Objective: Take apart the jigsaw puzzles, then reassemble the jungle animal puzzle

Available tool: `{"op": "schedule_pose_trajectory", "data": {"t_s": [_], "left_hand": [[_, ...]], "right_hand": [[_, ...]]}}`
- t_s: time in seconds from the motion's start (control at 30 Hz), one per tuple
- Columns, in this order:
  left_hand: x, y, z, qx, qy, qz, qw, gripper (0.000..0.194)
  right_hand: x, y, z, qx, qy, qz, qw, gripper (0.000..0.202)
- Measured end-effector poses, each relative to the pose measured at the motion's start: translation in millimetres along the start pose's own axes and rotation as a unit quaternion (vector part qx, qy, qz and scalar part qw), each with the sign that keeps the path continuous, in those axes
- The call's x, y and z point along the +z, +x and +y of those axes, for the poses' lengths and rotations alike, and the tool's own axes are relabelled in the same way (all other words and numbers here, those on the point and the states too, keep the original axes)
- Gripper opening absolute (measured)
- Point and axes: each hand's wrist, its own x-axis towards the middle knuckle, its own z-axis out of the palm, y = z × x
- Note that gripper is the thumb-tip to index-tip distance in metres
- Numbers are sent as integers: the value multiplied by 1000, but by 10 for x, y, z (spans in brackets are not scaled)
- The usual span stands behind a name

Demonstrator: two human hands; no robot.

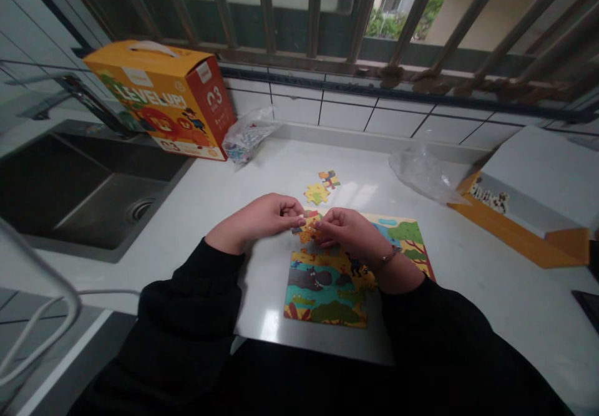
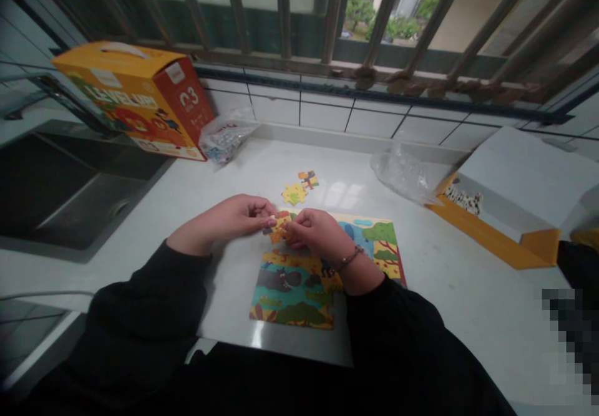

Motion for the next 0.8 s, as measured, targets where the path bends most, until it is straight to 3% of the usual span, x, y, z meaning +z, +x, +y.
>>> {"op": "schedule_pose_trajectory", "data": {"t_s": [0.1,0.23,0.4,0.57,0.8], "left_hand": [[-14,0,-30,0,-4,-39,999,32],[8,11,-37,1,50,-62,997,33],[61,25,-10,-16,59,-42,997,37],[95,59,-61,-20,70,-10,997,35],[166,92,-82,-7,96,-12,995,31]], "right_hand": [[-28,5,18,-52,-58,16,997,20],[-23,13,47,-103,-96,-34,989,16],[-62,21,38,-100,-152,-30,983,7],[-247,-10,-14,-52,-182,-40,981,6],[-374,-47,-47,-73,-312,6,947,9]]}}
